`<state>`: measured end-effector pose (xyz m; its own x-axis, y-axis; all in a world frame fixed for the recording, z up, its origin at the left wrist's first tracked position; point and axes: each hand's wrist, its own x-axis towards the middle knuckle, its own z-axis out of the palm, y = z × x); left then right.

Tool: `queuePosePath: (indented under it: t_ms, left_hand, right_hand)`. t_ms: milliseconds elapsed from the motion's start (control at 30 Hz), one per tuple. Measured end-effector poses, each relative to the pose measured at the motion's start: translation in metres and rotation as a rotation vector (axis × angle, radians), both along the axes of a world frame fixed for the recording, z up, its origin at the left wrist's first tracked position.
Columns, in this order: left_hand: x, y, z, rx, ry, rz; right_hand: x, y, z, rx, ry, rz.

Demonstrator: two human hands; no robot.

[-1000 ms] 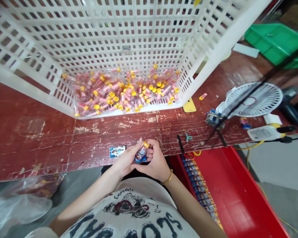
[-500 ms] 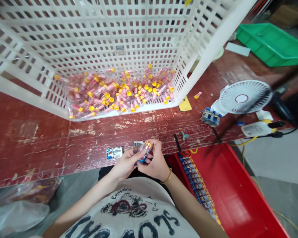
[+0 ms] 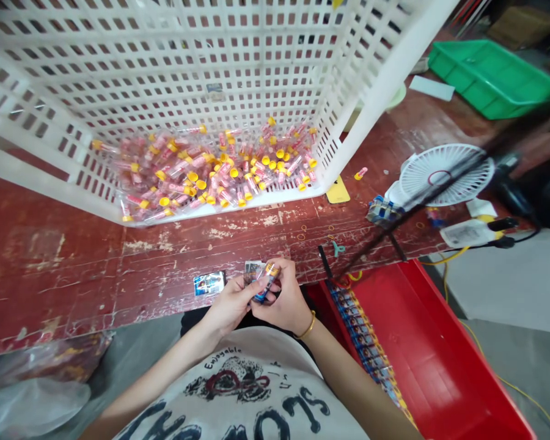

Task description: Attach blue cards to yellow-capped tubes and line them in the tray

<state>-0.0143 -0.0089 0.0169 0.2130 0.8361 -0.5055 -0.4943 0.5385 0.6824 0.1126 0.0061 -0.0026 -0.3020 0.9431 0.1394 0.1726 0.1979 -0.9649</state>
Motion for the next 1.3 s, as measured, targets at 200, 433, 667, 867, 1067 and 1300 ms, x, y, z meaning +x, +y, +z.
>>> queuePosePath:
  t_ms: [200,433,667,867,1067,1300]
  left_hand:
    - [0.0,-0.001,0.001,-0.006,-0.002,0.006]
    - [0.001,-0.002,0.0,0.0,-0.009,-0.007]
    - [0.002,-0.002,-0.001,0.005,-0.014,-0.018]
    - [0.001,-0.001,0.001,-0.015,0.074,-0.082]
    - [0.024,0.002,-0.001,-0.105,-0.057,-0.269]
    - [0.057,0.002,-0.002,-0.111,-0.067,-0.523]
  right_hand:
    - [-0.004,-0.001,0.005,-0.036,0.043,-0.017]
    - [0.0,-0.001,0.003,-0.026,0.048,0.004]
    - [0.002,-0.003,0.002,-0.018,0.049,-0.01]
    - [0.023,0.009,0.004,-0.235,0.204,0.031]
    - [0.074,0.0,0.012,-0.373,0.448,-0.341]
    - [0.231,-0.086,-0.017,-0.401,0.177,-0.98]
